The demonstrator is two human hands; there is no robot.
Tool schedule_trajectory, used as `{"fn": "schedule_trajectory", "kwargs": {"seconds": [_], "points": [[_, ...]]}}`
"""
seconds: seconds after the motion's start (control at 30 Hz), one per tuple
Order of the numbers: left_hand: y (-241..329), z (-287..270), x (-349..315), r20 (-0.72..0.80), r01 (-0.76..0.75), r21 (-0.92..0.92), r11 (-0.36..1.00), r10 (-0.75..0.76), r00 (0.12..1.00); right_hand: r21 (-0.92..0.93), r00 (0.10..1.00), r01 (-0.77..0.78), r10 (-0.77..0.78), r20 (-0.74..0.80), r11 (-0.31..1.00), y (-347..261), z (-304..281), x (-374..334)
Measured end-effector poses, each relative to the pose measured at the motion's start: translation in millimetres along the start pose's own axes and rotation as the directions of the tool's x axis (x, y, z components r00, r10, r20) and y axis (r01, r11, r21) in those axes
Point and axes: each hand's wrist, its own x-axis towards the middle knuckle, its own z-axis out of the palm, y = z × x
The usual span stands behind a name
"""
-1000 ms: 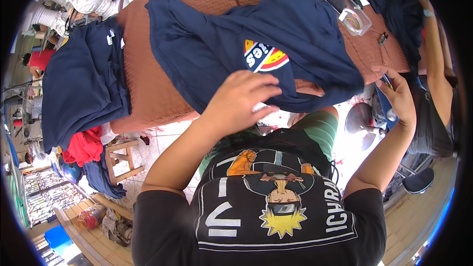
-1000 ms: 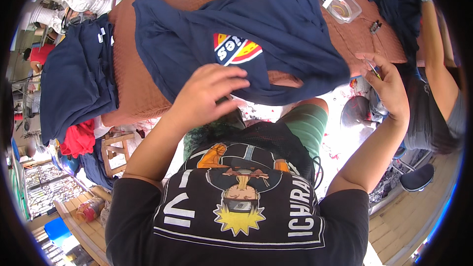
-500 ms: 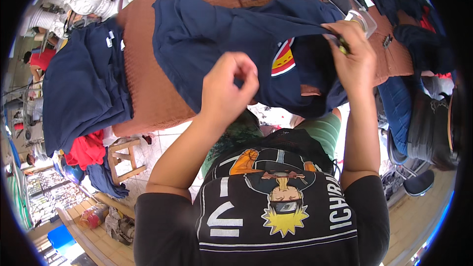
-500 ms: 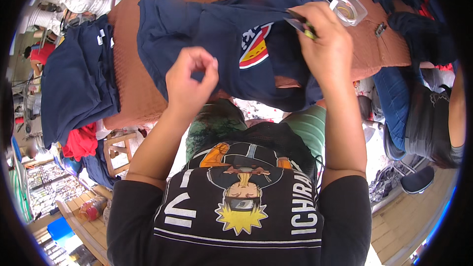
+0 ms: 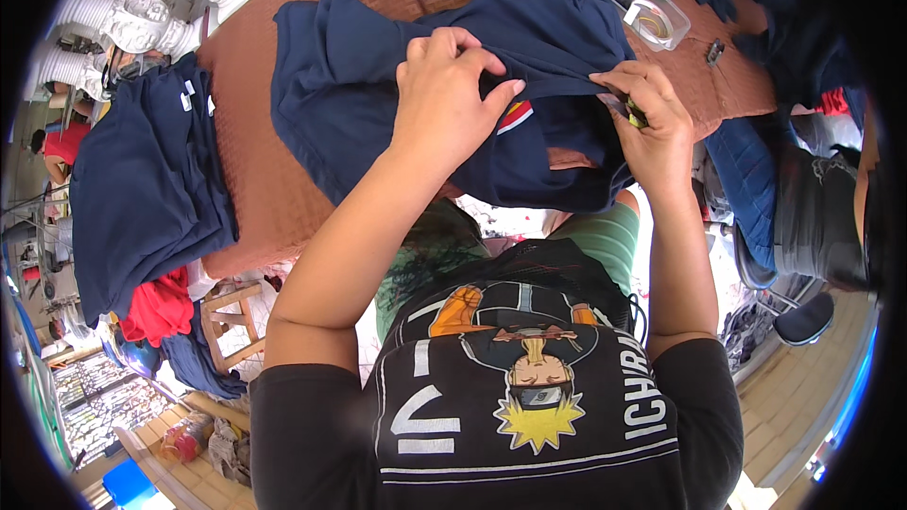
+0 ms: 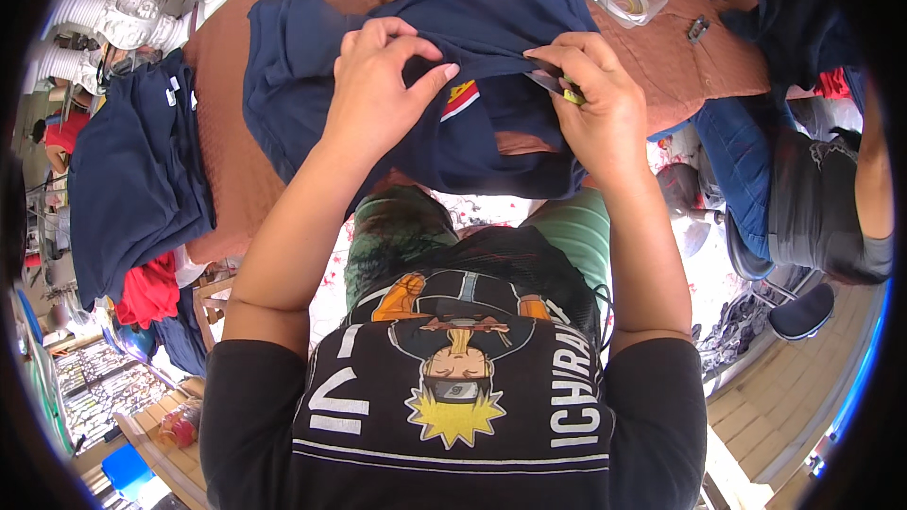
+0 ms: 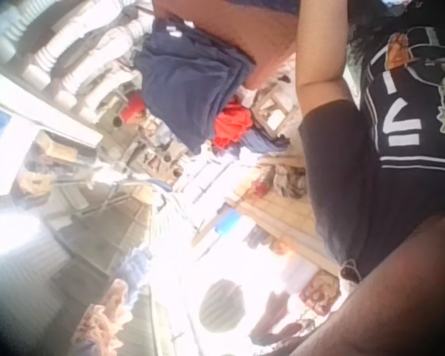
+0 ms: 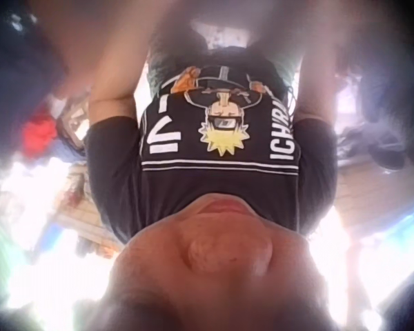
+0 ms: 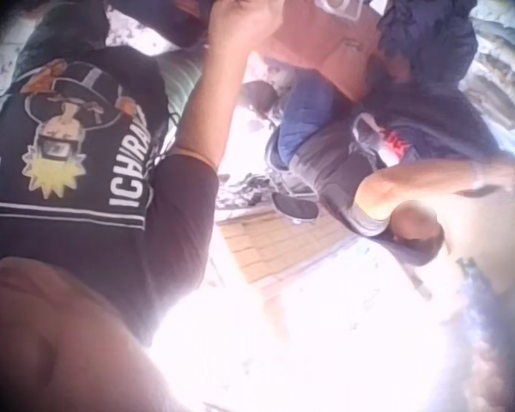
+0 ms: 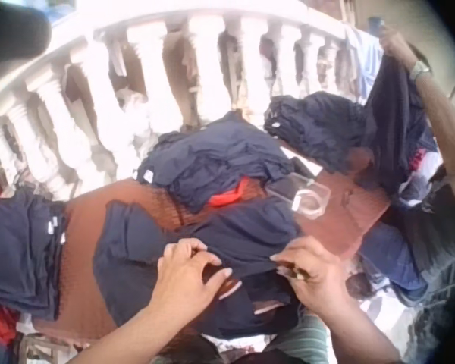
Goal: The person trims excess threads from several navy blue shirts using shears and removes labels from the collars.
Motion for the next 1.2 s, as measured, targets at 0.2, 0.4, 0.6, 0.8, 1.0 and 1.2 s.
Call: {"fn": "schedule_trajectory", "kwargs": {"seconds": [0.2,0.4,0.6,0.8,1.0,1.2], "points": [[-0.7,-13.4,1.0,0.341,0.288,-0.378,0.880,-0.156,0.927,-0.010,0.999,-0.027,0.027,0.026,1.000,2.4,-7.0,-13.0],[5.2,-20.3,-14.2,0.359,0.302,-0.573,0.762,-0.098,0.928,0.004,0.991,-0.075,0.075,0.110,0.997,16.0,-7.3,-21.3],[10.4,-26.7,-16.0,0.353,0.310,-0.543,0.781,-0.122,0.927,0.059,0.981,-0.098,0.086,0.176,0.993,-15.8,-14.7,-5.6],[11.0,-25.8,-18.5,0.238,0.157,-0.507,0.848,-0.038,0.971,0.237,0.946,-0.002,-0.075,0.317,0.971,-25.7,-6.3,2.2],[14.3,-26.8,-18.9,0.173,0.084,-0.475,0.876,-0.001,0.985,0.233,0.933,-0.007,-0.078,0.353,0.972,-28.9,5.3,3.2],[20.4,-37.4,-16.5,0.296,0.167,-0.389,0.906,-0.049,0.954,0.123,0.909,0.039,-0.086,0.409,0.992,-36.9,0.7,7.2]]}}
